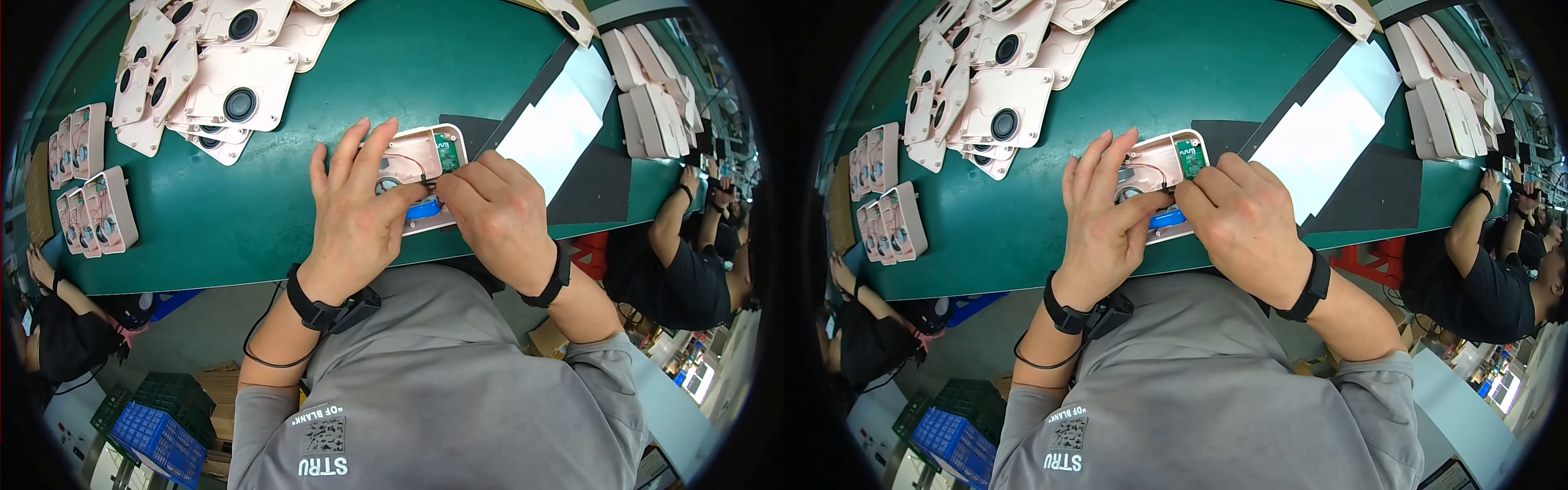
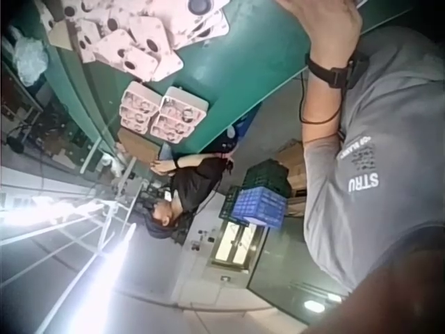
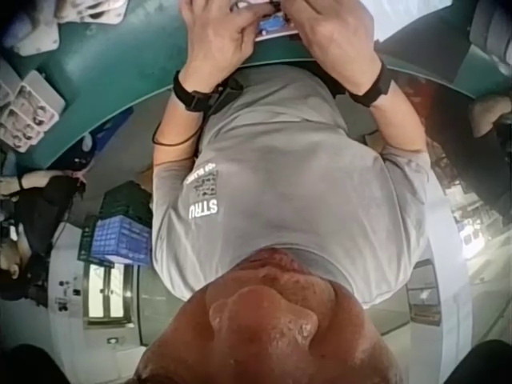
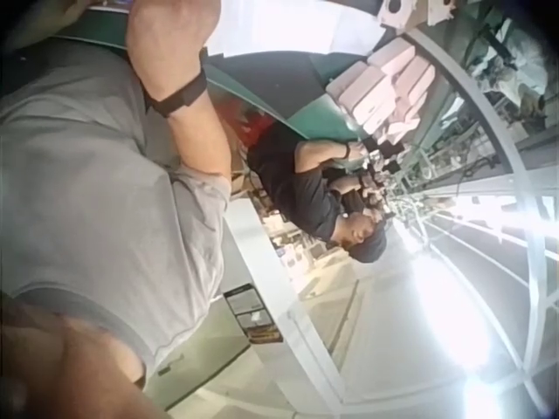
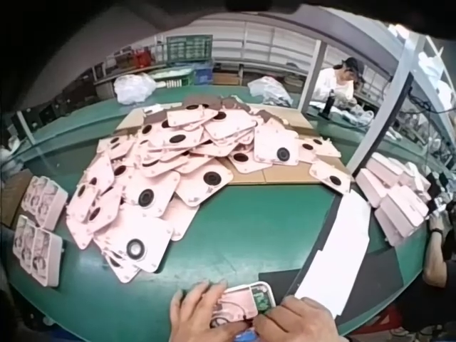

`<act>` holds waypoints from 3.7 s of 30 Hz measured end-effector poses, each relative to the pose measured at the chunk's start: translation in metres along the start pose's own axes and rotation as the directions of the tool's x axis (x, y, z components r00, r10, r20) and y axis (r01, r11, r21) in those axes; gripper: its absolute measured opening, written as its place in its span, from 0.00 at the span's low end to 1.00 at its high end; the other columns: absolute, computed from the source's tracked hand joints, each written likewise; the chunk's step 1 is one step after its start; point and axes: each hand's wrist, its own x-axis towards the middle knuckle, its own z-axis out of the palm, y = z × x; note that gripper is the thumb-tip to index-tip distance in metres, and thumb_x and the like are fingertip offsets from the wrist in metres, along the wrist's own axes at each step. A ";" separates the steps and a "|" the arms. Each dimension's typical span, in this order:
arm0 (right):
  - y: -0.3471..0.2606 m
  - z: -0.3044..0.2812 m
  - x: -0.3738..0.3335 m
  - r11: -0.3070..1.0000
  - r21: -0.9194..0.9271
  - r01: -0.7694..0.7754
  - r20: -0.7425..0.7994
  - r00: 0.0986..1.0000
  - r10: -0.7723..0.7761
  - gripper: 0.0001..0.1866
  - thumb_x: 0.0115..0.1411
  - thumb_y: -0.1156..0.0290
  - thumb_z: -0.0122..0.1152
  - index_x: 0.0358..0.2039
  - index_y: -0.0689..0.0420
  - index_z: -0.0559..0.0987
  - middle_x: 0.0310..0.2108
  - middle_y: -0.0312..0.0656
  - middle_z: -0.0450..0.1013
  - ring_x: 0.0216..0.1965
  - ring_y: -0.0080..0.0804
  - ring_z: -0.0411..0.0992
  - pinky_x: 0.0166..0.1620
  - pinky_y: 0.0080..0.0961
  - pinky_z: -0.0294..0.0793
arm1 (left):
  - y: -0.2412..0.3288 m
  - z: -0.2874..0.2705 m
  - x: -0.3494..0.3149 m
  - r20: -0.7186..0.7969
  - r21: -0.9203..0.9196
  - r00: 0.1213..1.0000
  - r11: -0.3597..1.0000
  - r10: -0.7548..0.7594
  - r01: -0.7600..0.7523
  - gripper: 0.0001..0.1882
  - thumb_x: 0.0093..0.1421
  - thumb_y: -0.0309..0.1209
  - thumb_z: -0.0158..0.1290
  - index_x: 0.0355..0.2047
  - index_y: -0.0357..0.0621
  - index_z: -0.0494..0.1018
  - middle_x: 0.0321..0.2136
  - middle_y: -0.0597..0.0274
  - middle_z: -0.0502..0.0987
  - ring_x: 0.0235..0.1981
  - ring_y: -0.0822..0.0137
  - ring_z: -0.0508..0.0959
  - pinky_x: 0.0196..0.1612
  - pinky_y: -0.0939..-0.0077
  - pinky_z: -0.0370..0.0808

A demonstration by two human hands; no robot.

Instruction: The person peels a sticker from a sheet and applies it inside a pink speaker housing before connecting wires to the circuit board. They then fit a back panel onto the housing, press the pieces together, and repeat the entire process with another unit.

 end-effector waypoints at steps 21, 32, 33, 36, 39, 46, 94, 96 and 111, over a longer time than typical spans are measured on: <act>-0.003 -0.068 0.040 0.994 0.090 0.058 0.504 0.858 -0.095 0.21 0.57 0.69 0.73 0.50 0.60 0.83 0.39 0.43 0.78 0.43 0.46 0.76 0.49 0.42 0.76 | -0.013 0.014 -0.006 -0.156 -0.210 0.986 0.973 0.065 -0.097 0.09 0.54 0.22 0.65 0.37 0.43 0.82 0.69 0.40 0.66 0.72 0.36 0.63 0.69 0.35 0.58; -0.013 0.084 0.197 0.922 -0.093 0.375 0.010 0.927 -0.376 0.30 0.53 0.54 0.79 0.47 0.64 0.82 0.47 0.48 0.76 0.49 0.47 0.77 0.49 0.41 0.78 | -0.011 0.013 -0.007 -0.145 -0.190 0.985 0.979 -0.099 0.070 0.34 0.50 0.25 0.72 0.54 0.37 0.65 0.57 0.40 0.69 0.60 0.37 0.69 0.62 0.47 0.64; -0.016 0.084 0.199 0.923 -0.133 0.360 0.052 0.933 -0.356 0.29 0.54 0.54 0.77 0.47 0.65 0.82 0.46 0.47 0.76 0.49 0.46 0.78 0.48 0.41 0.79 | -0.011 0.013 -0.006 -0.164 -0.148 0.984 0.988 -0.070 0.045 0.36 0.50 0.26 0.72 0.55 0.37 0.64 0.56 0.40 0.69 0.58 0.38 0.70 0.61 0.48 0.65; -0.019 0.078 0.194 0.921 -0.216 0.325 0.136 0.944 -0.301 0.27 0.58 0.55 0.75 0.46 0.66 0.82 0.45 0.47 0.77 0.48 0.45 0.78 0.46 0.41 0.79 | -0.013 0.016 -0.007 -0.141 -0.178 0.987 0.983 -0.081 0.055 0.35 0.50 0.26 0.72 0.55 0.37 0.64 0.57 0.40 0.69 0.58 0.38 0.70 0.62 0.48 0.64; -0.017 0.054 0.182 0.906 -0.215 0.364 0.193 0.925 -0.326 0.21 0.65 0.61 0.68 0.45 0.69 0.81 0.42 0.46 0.77 0.44 0.44 0.78 0.44 0.41 0.80 | -0.016 0.016 -0.007 -0.126 -0.192 0.988 0.979 -0.091 0.066 0.36 0.50 0.25 0.72 0.55 0.37 0.64 0.58 0.39 0.68 0.59 0.38 0.70 0.62 0.48 0.65; 0.058 -0.048 0.069 0.761 0.633 -0.143 -0.250 0.892 0.376 0.16 0.75 0.68 0.57 0.54 0.68 0.80 0.41 0.42 0.82 0.41 0.27 0.79 0.44 0.27 0.78 | -0.011 0.012 -0.005 -0.154 -0.252 0.985 0.967 -0.073 0.032 0.39 0.50 0.22 0.72 0.59 0.37 0.62 0.63 0.37 0.67 0.60 0.37 0.70 0.63 0.48 0.67; 0.019 -0.015 0.010 0.505 0.637 -0.582 0.200 0.758 0.621 0.14 0.62 0.81 0.72 0.49 0.64 0.88 0.33 0.39 0.77 0.35 0.24 0.72 0.38 0.20 0.70 | -0.022 -0.039 -0.003 0.250 -0.644 0.841 0.566 -0.480 0.515 0.10 0.72 0.27 0.60 0.33 0.35 0.78 0.19 0.62 0.79 0.18 0.74 0.77 0.23 0.78 0.71; 0.019 -0.014 0.012 0.499 0.637 -0.588 0.202 0.751 0.628 0.14 0.62 0.81 0.72 0.50 0.66 0.87 0.33 0.37 0.76 0.35 0.23 0.70 0.39 0.19 0.67 | -0.022 -0.037 -0.003 0.218 -0.609 0.855 0.618 -0.471 0.496 0.10 0.72 0.27 0.60 0.33 0.35 0.78 0.19 0.62 0.78 0.18 0.74 0.76 0.23 0.77 0.71; 0.019 0.009 0.007 0.405 0.603 -0.688 0.268 0.652 0.709 0.12 0.67 0.76 0.68 0.50 0.65 0.82 0.29 0.36 0.77 0.29 0.22 0.74 0.34 0.21 0.72 | -0.006 -0.031 0.033 0.366 -0.096 0.907 0.978 0.209 -0.186 0.27 0.66 0.42 0.63 0.62 0.47 0.73 0.72 0.40 0.64 0.73 0.37 0.64 0.70 0.39 0.61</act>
